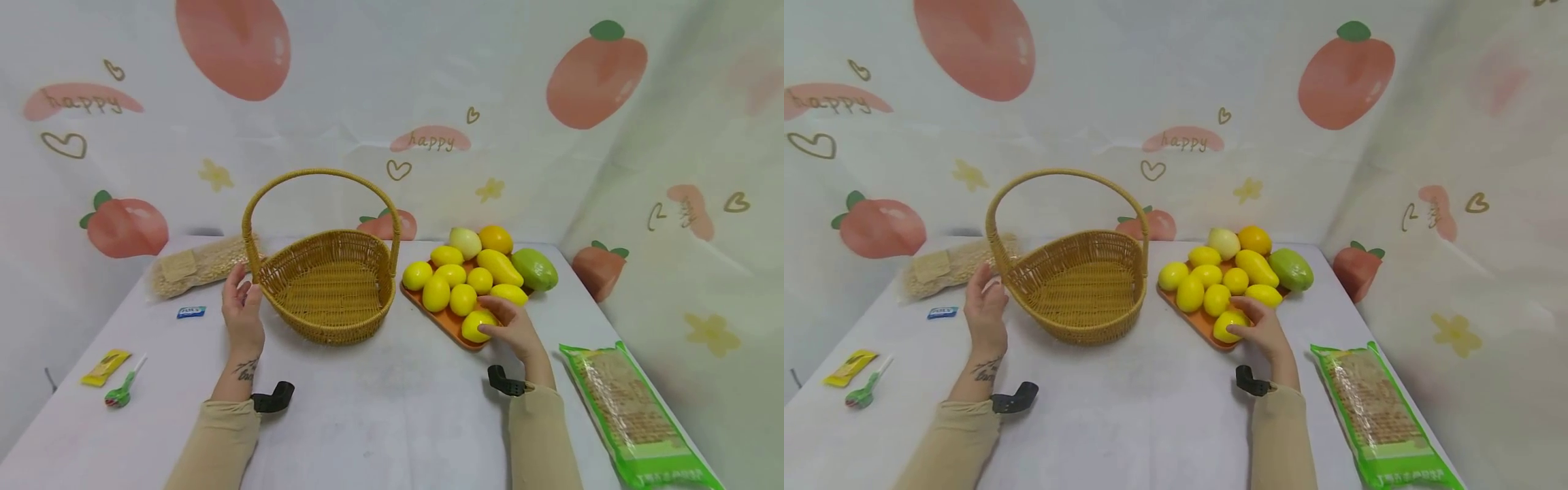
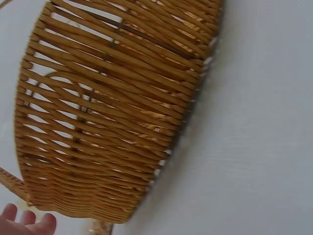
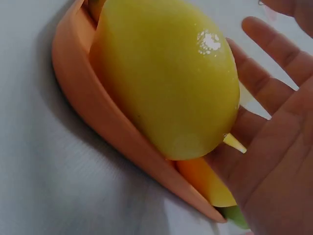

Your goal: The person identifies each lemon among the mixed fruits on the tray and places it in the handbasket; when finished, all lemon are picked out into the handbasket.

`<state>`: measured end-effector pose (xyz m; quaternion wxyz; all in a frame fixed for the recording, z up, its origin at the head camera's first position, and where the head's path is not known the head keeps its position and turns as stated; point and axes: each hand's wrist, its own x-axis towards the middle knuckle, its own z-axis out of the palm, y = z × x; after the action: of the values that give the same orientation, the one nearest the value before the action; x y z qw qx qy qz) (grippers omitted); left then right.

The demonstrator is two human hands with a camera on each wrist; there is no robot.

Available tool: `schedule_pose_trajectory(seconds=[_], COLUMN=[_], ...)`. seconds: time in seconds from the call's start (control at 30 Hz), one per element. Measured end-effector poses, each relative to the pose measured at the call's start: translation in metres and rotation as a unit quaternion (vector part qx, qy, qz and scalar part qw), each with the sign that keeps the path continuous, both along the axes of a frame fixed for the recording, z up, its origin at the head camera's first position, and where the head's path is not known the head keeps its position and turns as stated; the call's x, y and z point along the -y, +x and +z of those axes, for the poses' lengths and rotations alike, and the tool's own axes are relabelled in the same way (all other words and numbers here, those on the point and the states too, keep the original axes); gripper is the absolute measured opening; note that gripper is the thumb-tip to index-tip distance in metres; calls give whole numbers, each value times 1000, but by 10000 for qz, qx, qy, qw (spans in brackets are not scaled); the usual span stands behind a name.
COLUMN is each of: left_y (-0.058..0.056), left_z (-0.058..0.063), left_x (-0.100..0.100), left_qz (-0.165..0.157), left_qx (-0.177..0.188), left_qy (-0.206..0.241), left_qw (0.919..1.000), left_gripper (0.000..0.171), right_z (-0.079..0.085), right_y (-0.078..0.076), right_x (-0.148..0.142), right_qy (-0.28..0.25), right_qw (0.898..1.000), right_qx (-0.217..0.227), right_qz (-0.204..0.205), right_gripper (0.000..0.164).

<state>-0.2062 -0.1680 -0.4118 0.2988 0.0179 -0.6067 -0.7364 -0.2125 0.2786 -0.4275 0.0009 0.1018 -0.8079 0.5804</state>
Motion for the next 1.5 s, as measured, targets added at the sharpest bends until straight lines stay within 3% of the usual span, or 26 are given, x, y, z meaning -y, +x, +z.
schedule_pose_trajectory(seconds=[0.2,0.33,0.57,0.83,1.1,1.33,1.5], left_y=[-2,-2,-3,-5,-6,-7,-7], left_z=[-2,-6,-13,-14,-12,-14,-15], left_x=[0,0,-2,-3,-1,-1,-3], left_qz=[-496,-589,-607,-584,-538,-526,-574], left_qx=[1179,1428,1171,952,970,914,961], left_qy=[-355,-702,-780,-818,-816,-784,-731], left_qw=[9911,9855,9882,9904,9905,9913,9910], left_gripper=[68,74,84,86,87,87,88], right_z=[-5,-11,-15,-12,-9,-9,-9], right_y=[0,0,0,-2,-3,-4,-4], right_x=[-2,-2,-2,0,5,5,-1], right_qy=[287,392,630,742,1147,1126,824], right_qw=[9991,9982,9963,9963,9896,9893,9911], right_qx=[321,450,570,405,832,933,1010], right_qz=[-7,-2,-84,175,241,8,-279], right_gripper=[55,57,58,59,71,70,68])
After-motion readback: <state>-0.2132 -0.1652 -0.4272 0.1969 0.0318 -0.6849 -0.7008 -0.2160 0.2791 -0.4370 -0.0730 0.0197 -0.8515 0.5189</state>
